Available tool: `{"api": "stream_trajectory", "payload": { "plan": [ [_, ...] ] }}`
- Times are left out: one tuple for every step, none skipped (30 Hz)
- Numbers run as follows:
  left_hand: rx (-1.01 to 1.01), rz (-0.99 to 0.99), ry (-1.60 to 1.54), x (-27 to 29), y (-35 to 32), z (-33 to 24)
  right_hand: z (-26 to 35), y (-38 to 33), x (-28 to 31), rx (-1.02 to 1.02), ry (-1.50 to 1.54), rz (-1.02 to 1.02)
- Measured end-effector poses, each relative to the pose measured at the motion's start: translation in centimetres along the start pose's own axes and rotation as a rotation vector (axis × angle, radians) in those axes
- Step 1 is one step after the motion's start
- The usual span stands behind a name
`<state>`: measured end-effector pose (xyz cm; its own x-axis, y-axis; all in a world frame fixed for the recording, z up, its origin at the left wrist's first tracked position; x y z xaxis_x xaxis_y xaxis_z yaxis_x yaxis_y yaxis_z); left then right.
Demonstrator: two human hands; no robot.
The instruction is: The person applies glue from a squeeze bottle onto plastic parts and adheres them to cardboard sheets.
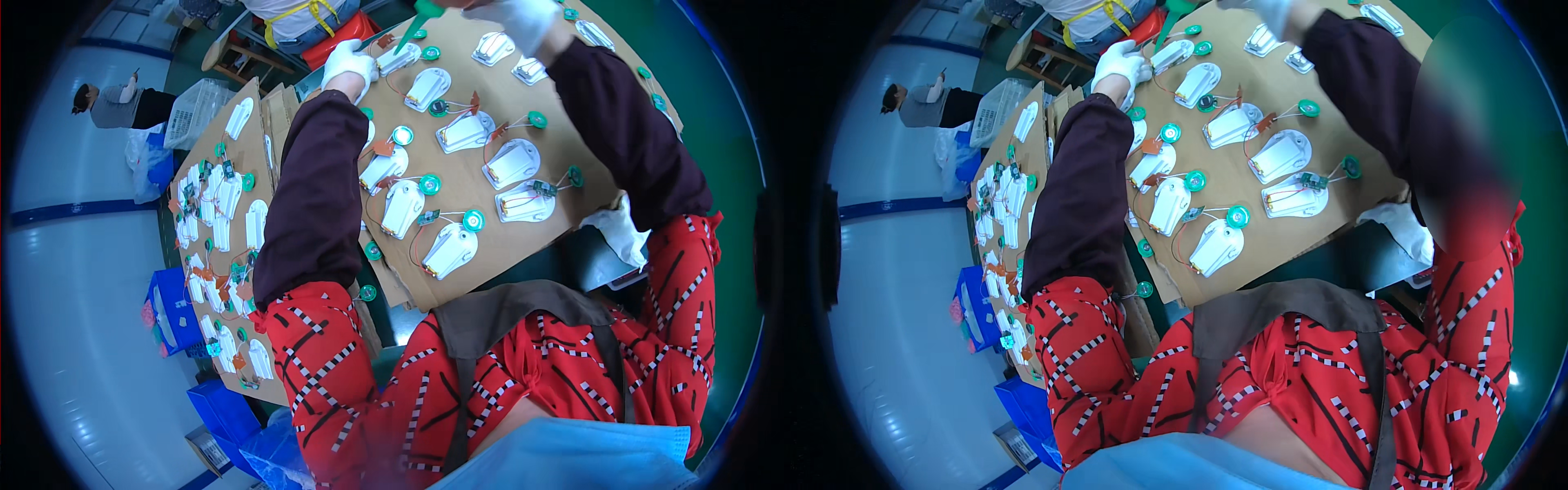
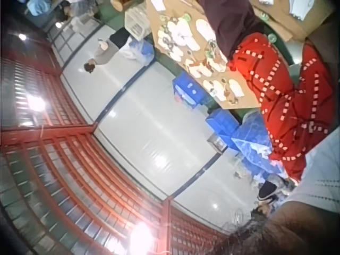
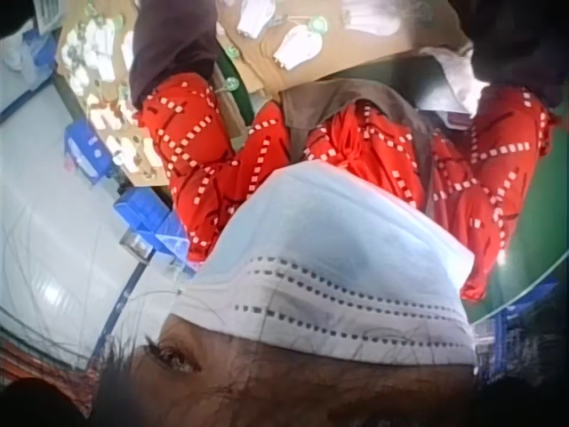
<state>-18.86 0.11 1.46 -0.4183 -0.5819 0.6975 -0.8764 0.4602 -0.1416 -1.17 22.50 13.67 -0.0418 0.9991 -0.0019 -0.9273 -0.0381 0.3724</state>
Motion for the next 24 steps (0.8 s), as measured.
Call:
{"api": "stream_trajectory", "payload": {
  "plan": [
    [0.041,0.016,-0.151,0.0,0.5,0.4,3.0,-1.6,1.1,-0.027,-0.386,0.049],
    [0.026,0.015,-0.148,0.3,0.9,0.8,5.4,-3.2,1.7,-0.057,-0.765,0.096],
    [0.033,0.051,-0.139,0.6,1.4,1.1,6.0,-4.2,2.0,-0.072,0.106,0.252],
    [0.050,0.082,-0.133,1.1,1.4,1.5,6.8,-4.9,1.9,-0.078,0.988,0.394],
    [0.031,0.055,-0.086,1.9,1.3,1.9,8.0,-6.1,2.3,0.030,0.861,0.271],
    [0.023,0.058,-0.083,2.4,1.0,2.0,9.2,-7.9,2.7,0.134,0.729,0.138],
    [0.035,0.040,0.002,2.9,0.4,1.9,10.1,-9.7,3.4,0.230,0.608,-0.035],
    [0.047,0.019,0.090,3.1,-0.2,1.8,10.8,-11.5,4.3,0.324,0.485,-0.206],
    [-0.033,0.072,0.476,-1.3,-3.3,-8.0,11.7,-15.8,8.3,0.329,0.392,-0.315],
    [-0.108,0.012,0.593,0.1,-4.4,-7.4,11.6,-18.0,10.1,0.330,0.404,-0.271],
    [-0.145,0.031,0.645,0.1,-4.5,-7.1,11.0,-20.4,13.0,0.311,0.389,-0.244],
    [-0.197,0.053,0.711,0.5,-5.0,-7.4,11.0,-23.8,15.4,0.302,0.374,-0.236],
    [-0.172,0.074,0.772,1.1,-5.2,-6.9,10.8,-26.7,17.1,0.294,0.366,-0.221],
    [-0.145,0.095,0.837,1.6,-5.2,-6.2,10.5,-29.0,17.5,0.284,0.360,-0.209],
    [-0.112,0.054,0.931,2.1,-5.5,-6.0,10.3,-30.5,17.1,0.296,0.431,-0.272],
    [-0.072,0.009,1.022,2.4,-6.1,-6.2,9.7,-31.9,16.5,0.306,0.484,-0.358],
    [-0.020,-0.038,1.063,2.8,-6.4,-6.6,9.3,-33.0,15.7,0.319,0.506,-0.370],
    [0.036,-0.129,1.047,1.7,-6.0,-9.0,10.2,-33.0,17.8,0.340,0.483,-0.330],
    [0.044,-0.181,1.129,2.2,-6.2,-9.9,9.0,-34.6,17.4,0.345,0.528,-0.354],
    [-0.023,-0.211,1.199,2.6,-6.4,-11.1,7.8,-35.8,17.1,0.327,0.569,-0.465],
    [-0.113,-0.232,1.148,2.5,-7.8,-13.6,6.9,-35.9,16.7,0.335,0.615,-0.503],
    [-0.172,-0.266,1.105,2.3,-9.9,-15.7,5.3,-34.6,16.1,0.339,0.683,-0.516],
    [-0.325,-0.178,0.988,0.9,-10.6,-17.6,4.5,-34.0,15.9,0.339,0.710,-0.521],
    [-0.481,-0.086,0.859,-1.5,-10.7,-19.5,3.0,-34.2,16.6,0.349,0.758,-0.463]
  ]
}}
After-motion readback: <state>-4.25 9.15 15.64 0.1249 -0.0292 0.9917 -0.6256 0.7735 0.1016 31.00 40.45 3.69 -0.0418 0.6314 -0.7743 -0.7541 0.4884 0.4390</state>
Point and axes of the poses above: each hand's wrist, its own y-axis towards the middle knuckle, its own x-axis out of the back of the hand, z = x × y, the point moved 2 cm from there along y, towards the middle knuckle, and after that the axes turned 15 degrees about z, right-handed, at the moved point
